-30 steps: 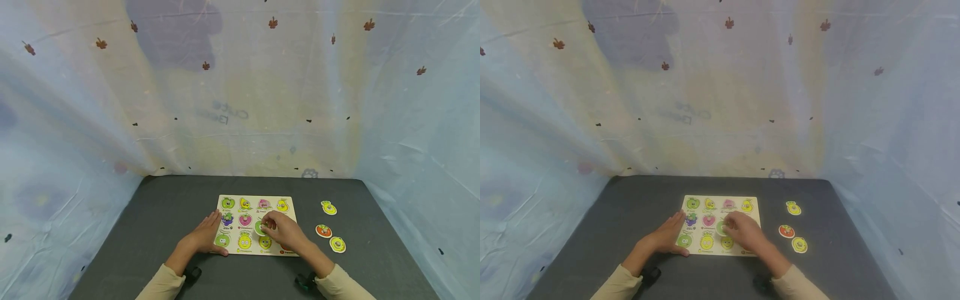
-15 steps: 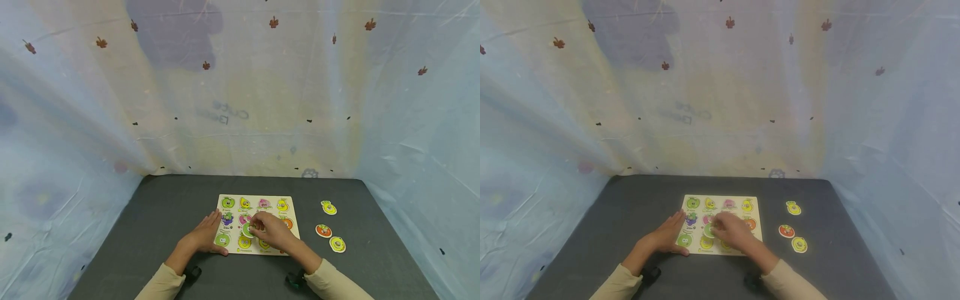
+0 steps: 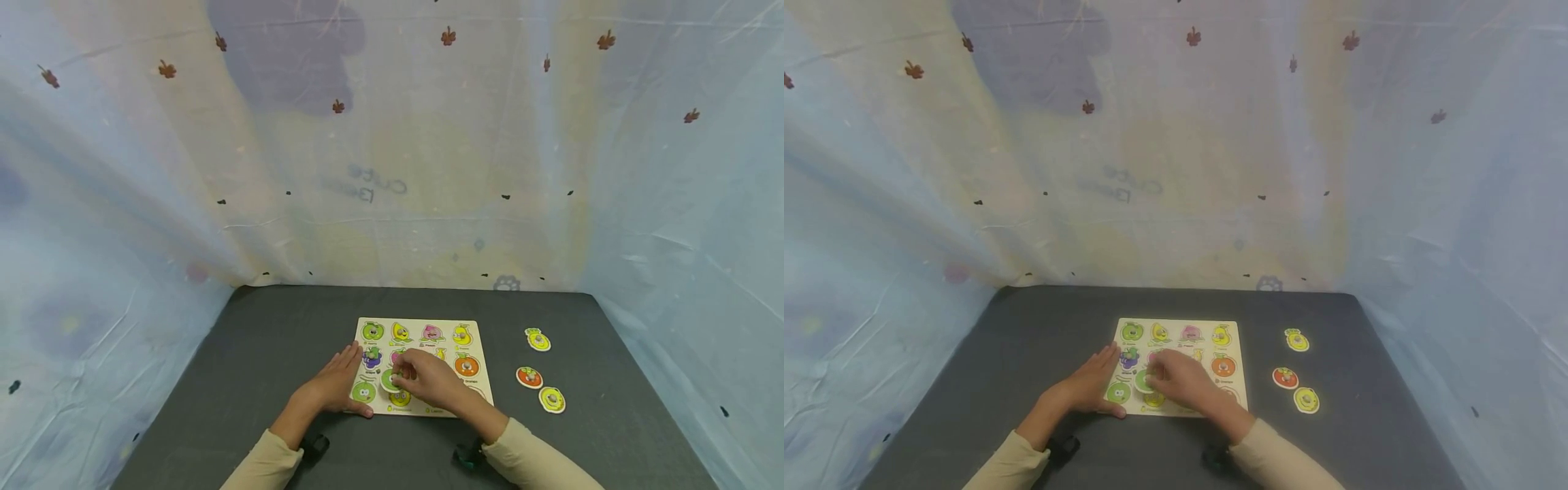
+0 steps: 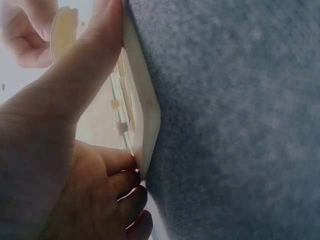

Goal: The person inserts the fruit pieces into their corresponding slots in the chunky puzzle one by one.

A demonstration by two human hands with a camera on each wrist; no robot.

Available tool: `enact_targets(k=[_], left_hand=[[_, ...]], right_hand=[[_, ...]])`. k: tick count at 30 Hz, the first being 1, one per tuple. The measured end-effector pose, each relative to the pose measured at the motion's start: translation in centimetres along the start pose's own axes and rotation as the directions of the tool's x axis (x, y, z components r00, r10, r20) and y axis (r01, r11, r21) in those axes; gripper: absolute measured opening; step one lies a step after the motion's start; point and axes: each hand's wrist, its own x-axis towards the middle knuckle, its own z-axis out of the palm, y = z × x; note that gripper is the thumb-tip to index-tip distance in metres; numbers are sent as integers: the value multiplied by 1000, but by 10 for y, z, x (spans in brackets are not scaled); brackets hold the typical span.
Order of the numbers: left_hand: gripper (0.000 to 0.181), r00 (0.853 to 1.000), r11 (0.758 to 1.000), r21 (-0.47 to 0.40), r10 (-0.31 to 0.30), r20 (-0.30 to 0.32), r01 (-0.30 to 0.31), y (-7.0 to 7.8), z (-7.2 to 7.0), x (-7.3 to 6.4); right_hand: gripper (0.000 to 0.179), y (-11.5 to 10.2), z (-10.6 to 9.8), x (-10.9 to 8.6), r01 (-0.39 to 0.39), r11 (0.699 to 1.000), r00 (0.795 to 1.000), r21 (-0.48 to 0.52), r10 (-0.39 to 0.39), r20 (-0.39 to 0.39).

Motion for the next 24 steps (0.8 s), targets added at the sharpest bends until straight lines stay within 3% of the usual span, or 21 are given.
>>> enact_targets(k=[24], left_hand=[[133, 1000, 1000, 15, 14, 6, -14, 0, -1, 0]], right_hand=[[11, -15, 26, 28, 20, 1000, 997, -13, -19, 81]])
